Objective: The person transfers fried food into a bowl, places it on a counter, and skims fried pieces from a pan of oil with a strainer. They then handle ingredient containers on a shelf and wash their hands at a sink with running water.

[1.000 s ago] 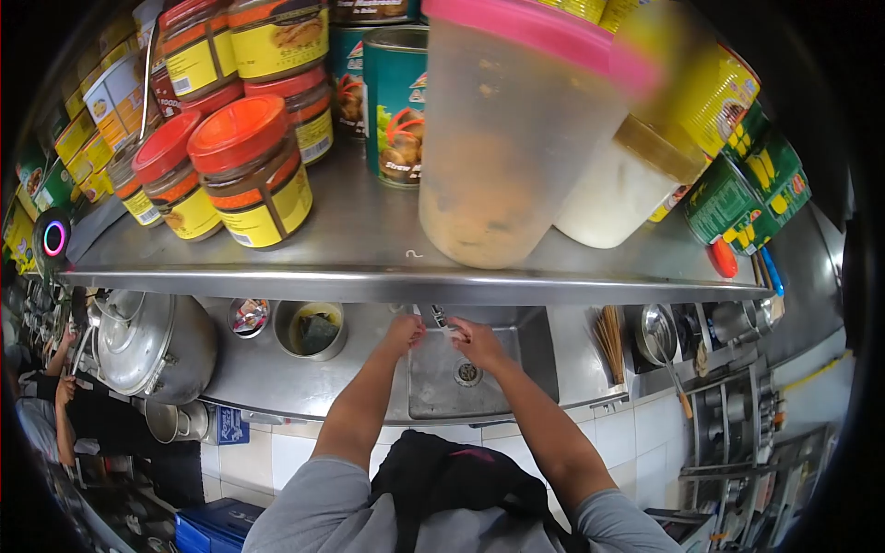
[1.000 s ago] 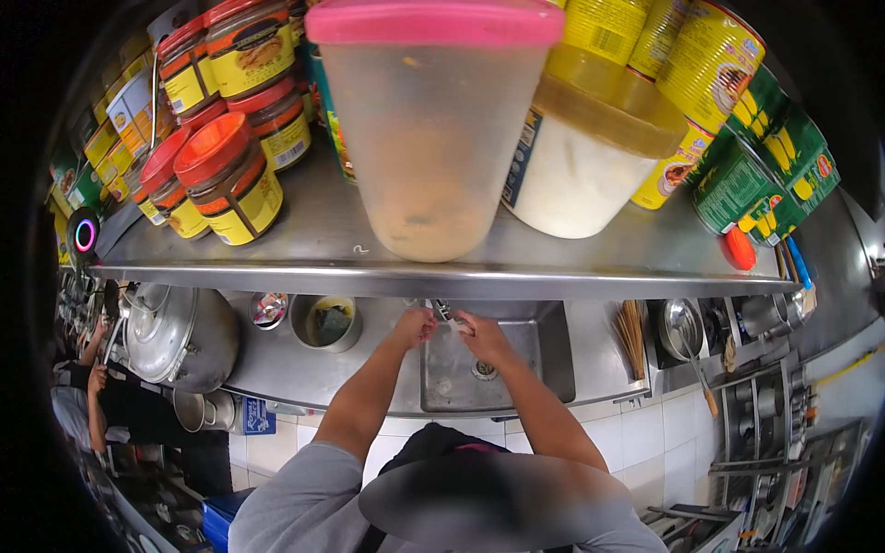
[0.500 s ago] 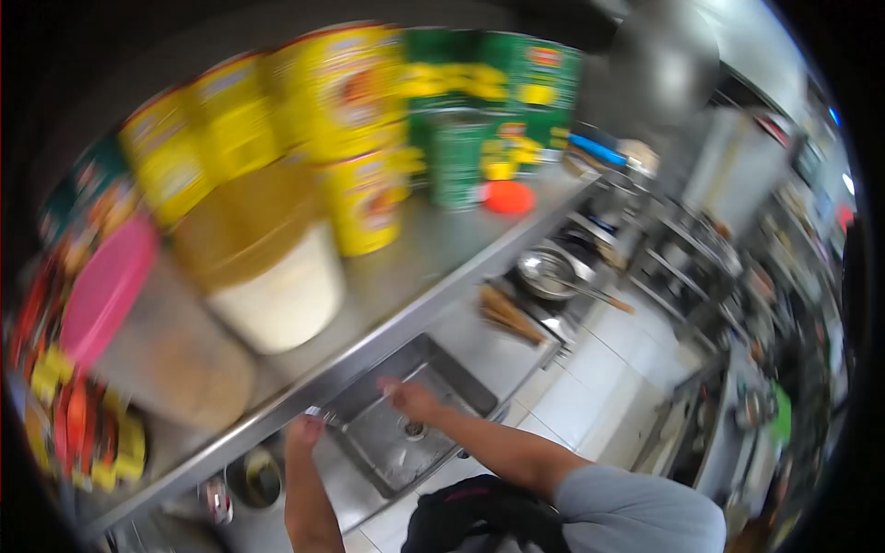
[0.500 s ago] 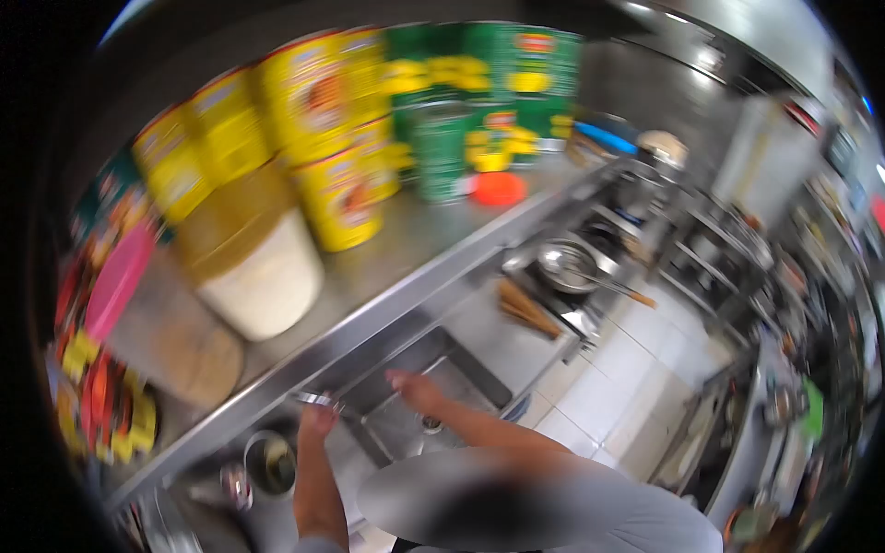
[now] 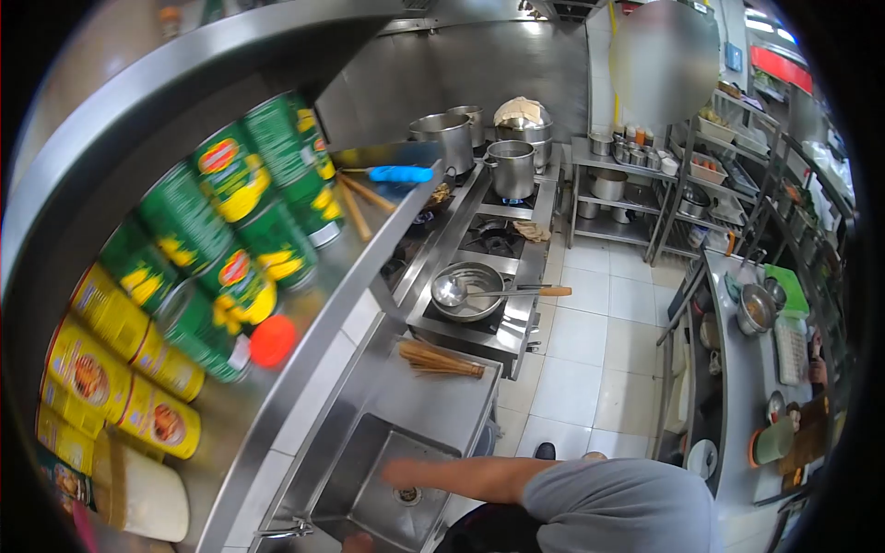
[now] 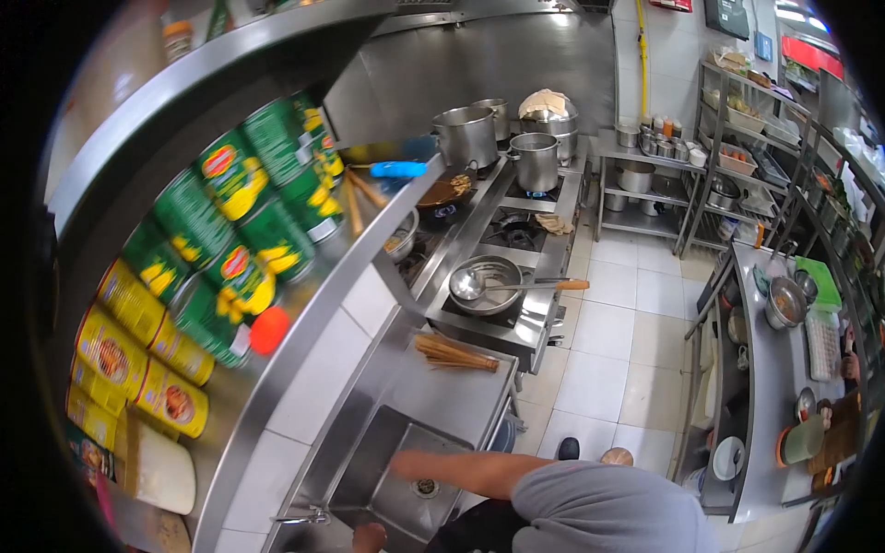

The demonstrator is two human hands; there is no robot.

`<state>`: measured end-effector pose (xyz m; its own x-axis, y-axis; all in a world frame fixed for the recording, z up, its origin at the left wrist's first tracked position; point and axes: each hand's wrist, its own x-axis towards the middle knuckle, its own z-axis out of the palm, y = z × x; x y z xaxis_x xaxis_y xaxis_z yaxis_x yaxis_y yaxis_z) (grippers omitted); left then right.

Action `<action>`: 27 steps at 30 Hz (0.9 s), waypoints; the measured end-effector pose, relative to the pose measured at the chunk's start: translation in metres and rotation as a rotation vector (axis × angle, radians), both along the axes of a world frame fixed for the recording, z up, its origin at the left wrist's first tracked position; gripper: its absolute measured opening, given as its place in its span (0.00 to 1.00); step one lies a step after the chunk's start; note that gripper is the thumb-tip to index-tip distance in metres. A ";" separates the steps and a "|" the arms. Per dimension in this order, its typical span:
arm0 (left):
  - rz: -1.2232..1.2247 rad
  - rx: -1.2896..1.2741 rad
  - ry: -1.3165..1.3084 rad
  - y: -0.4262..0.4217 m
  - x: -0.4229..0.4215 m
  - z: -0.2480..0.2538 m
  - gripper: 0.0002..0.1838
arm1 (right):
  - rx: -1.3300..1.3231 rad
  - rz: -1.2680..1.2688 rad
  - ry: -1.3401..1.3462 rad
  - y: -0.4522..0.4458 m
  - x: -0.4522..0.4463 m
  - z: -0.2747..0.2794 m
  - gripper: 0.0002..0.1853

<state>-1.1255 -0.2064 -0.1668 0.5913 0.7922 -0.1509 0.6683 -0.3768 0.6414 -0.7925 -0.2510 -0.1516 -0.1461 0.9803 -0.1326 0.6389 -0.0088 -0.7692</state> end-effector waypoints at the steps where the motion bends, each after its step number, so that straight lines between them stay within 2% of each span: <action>1: -0.004 -0.004 -0.017 -0.008 0.021 0.002 0.18 | 0.034 0.109 -0.425 0.002 0.013 -0.047 0.14; 2: -0.014 0.006 -0.043 -0.004 0.051 0.007 0.16 | 0.060 0.096 -0.432 -0.005 0.029 -0.028 0.14; 3: -0.091 0.405 0.052 -0.006 0.084 0.005 0.17 | -0.207 -0.186 0.252 -0.033 0.041 -0.008 0.13; 4: 0.042 0.222 -0.196 -0.022 0.138 0.018 0.15 | -0.480 -0.452 0.948 -0.062 0.060 0.001 0.12; 5: 0.177 0.030 -0.429 -0.039 0.192 0.029 0.16 | -0.487 -0.450 0.948 -0.076 0.085 0.001 0.12; 7: -0.101 0.197 -0.262 -0.098 0.293 0.110 0.20 | -0.695 -0.428 1.647 -0.102 0.128 0.005 0.12; 9: -0.489 0.488 -0.170 -0.127 0.375 0.152 0.22 | -0.582 -0.426 1.840 -0.137 0.189 0.017 0.11; 10: -0.488 0.480 -0.160 -0.132 0.404 0.169 0.22 | -0.523 -0.579 1.823 -0.153 0.222 0.032 0.09; 11: -0.387 0.271 -0.253 -0.134 0.426 0.185 0.23 | -0.462 -0.737 1.795 -0.171 0.252 0.051 0.09; 12: -0.283 0.059 -0.347 -0.133 0.443 0.192 0.24 | -0.308 -0.739 1.759 -0.196 0.285 0.082 0.10; 14: -0.192 -0.578 -0.651 -0.112 0.465 0.189 0.24 | 0.019 -0.747 1.578 -0.257 0.349 0.155 0.13; 15: -0.187 -0.596 -0.647 -0.099 0.472 0.185 0.24 | 0.213 -0.831 1.501 -0.288 0.381 0.171 0.14; 17: -0.339 0.004 0.257 -0.079 0.482 0.169 0.18 | 0.669 -1.015 1.043 -0.359 0.448 0.158 0.11; 18: -0.334 -0.008 0.260 -0.078 0.497 0.159 0.18 | 0.671 -1.262 0.753 -0.398 0.486 0.129 0.09; 19: -0.402 0.116 0.305 -0.075 0.513 0.149 0.17 | 0.624 -1.509 0.495 -0.434 0.519 0.089 0.09; 20: -0.474 0.244 0.354 -0.071 0.530 0.143 0.15 | 0.507 -1.702 0.159 -0.487 0.556 -0.012 0.11; 21: -0.500 0.085 0.212 -0.073 0.555 0.144 0.14 | 0.490 -1.705 0.165 -0.505 0.550 -0.031 0.11; 22: -0.513 -0.080 0.069 -0.082 0.585 0.145 0.13 | 0.485 -1.725 0.601 -0.520 0.545 -0.043 0.10; 24: -0.494 -0.093 -0.053 -0.096 0.644 0.142 0.13 | 0.435 -1.627 1.468 -0.538 0.557 -0.057 0.10; 25: -0.510 -0.189 -0.187 -0.087 0.675 0.121 0.12 | 0.382 -1.513 1.898 -0.510 0.557 0.017 0.11; 26: -0.521 -0.284 -0.315 -0.077 0.702 0.099 0.11 | 0.292 -1.738 1.691 -0.471 0.552 0.096 0.13; 27: -0.385 -0.466 -0.340 -0.076 0.734 0.113 0.11 | 0.344 -1.487 1.700 -0.449 0.557 0.142 0.20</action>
<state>-0.3918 -0.2822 -0.0543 0.8920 0.4143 -0.1810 0.2755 -0.1806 0.9442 -0.2354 -0.7002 -0.0094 0.7009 0.4227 -0.5745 -0.7084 0.5059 -0.4921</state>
